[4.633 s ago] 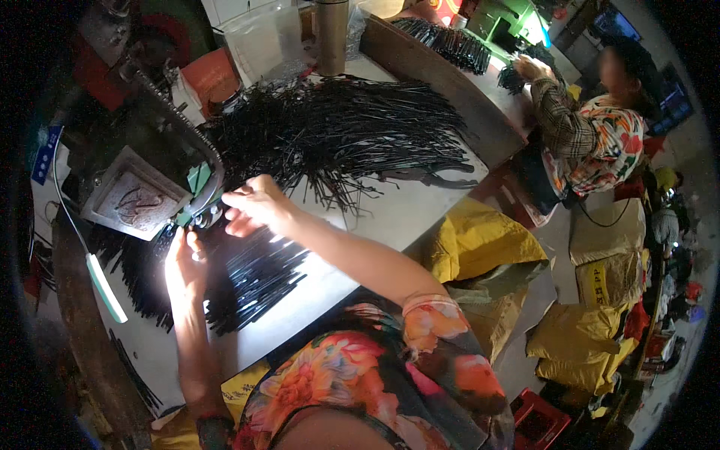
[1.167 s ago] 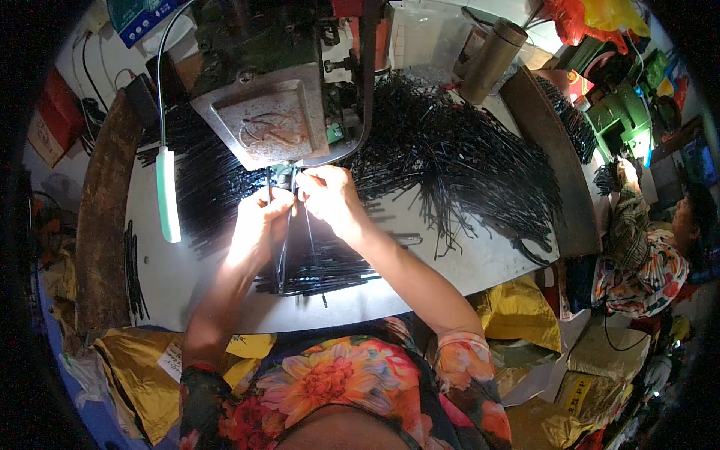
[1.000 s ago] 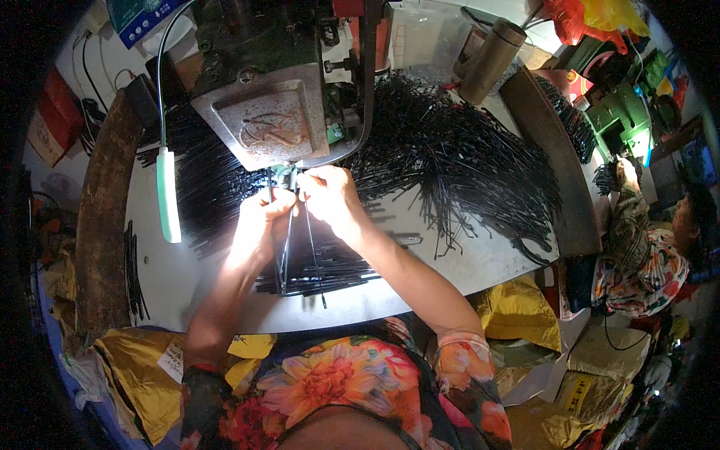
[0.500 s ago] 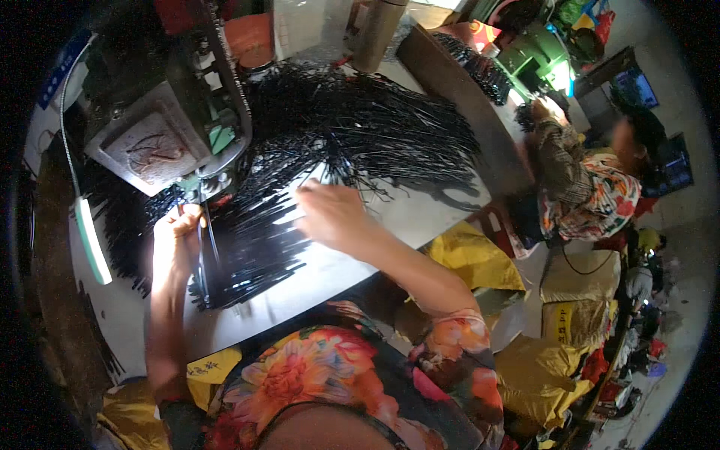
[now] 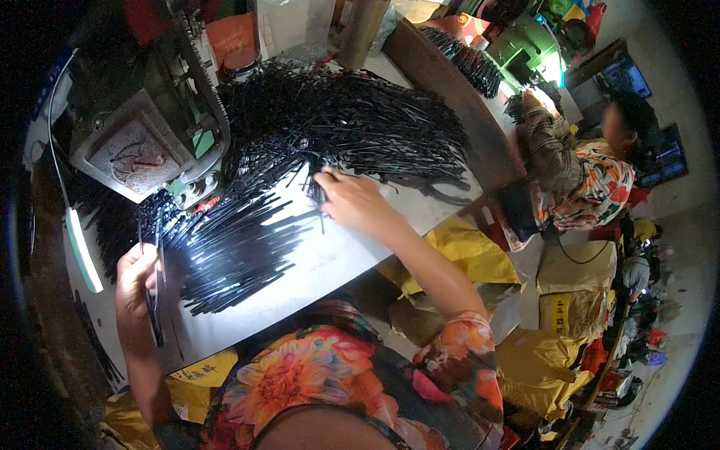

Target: The person assembles umbrella ribs by picking up thin rods and small connectors, aligning them under a press machine to join them, and placing the assembled ribs onto a pile on the table.

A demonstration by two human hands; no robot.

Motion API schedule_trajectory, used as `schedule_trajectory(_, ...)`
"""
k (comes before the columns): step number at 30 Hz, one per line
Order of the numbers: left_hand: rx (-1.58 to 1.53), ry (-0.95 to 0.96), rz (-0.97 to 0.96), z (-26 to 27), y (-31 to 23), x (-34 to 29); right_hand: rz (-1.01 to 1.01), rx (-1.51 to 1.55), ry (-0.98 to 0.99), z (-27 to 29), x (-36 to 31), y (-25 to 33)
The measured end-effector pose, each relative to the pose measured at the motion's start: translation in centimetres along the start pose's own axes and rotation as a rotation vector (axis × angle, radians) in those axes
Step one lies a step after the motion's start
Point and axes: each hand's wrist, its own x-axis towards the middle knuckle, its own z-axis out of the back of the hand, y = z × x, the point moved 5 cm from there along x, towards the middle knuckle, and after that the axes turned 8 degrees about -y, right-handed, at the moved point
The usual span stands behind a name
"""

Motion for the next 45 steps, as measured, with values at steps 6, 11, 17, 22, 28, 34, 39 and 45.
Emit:
schedule_trajectory(6,0.282,-0.422,-0.168,5.8,-2.2,-4.2,0.013,0.18,0.055,0.1,4.2,2.8)
schedule_trajectory(11,0.763,-0.658,-0.317,13.8,-4.1,-6.6,0.178,0.399,-0.08,-0.7,5.5,4.6)
schedule_trajectory(17,1.894,-1.039,-0.597,13.3,-5.2,-7.2,0.167,0.381,-0.165,-1.3,6.3,5.2)
schedule_trajectory(22,1.285,-0.453,-0.912,-1.3,-3.5,-3.9,0.217,0.196,-0.313,-0.8,5.5,4.7)
schedule_trajectory(28,1.47,-0.167,-1.087,-10.1,1.3,0.8,0.201,0.072,-0.37,1.2,4.8,6.4)
schedule_trajectory(34,1.355,-0.114,-1.092,-8.7,2.3,2.6,0.128,0.355,-0.454,1.5,4.8,4.9)
schedule_trajectory(39,1.101,-0.085,-0.83,-7.1,1.5,3.3,0.003,0.771,-0.151,-0.2,5.2,6.2)
schedule_trajectory(45,0.972,-0.063,-0.754,-6.3,0.6,3.0,0.103,0.885,-0.091,-1.1,5.9,8.2)
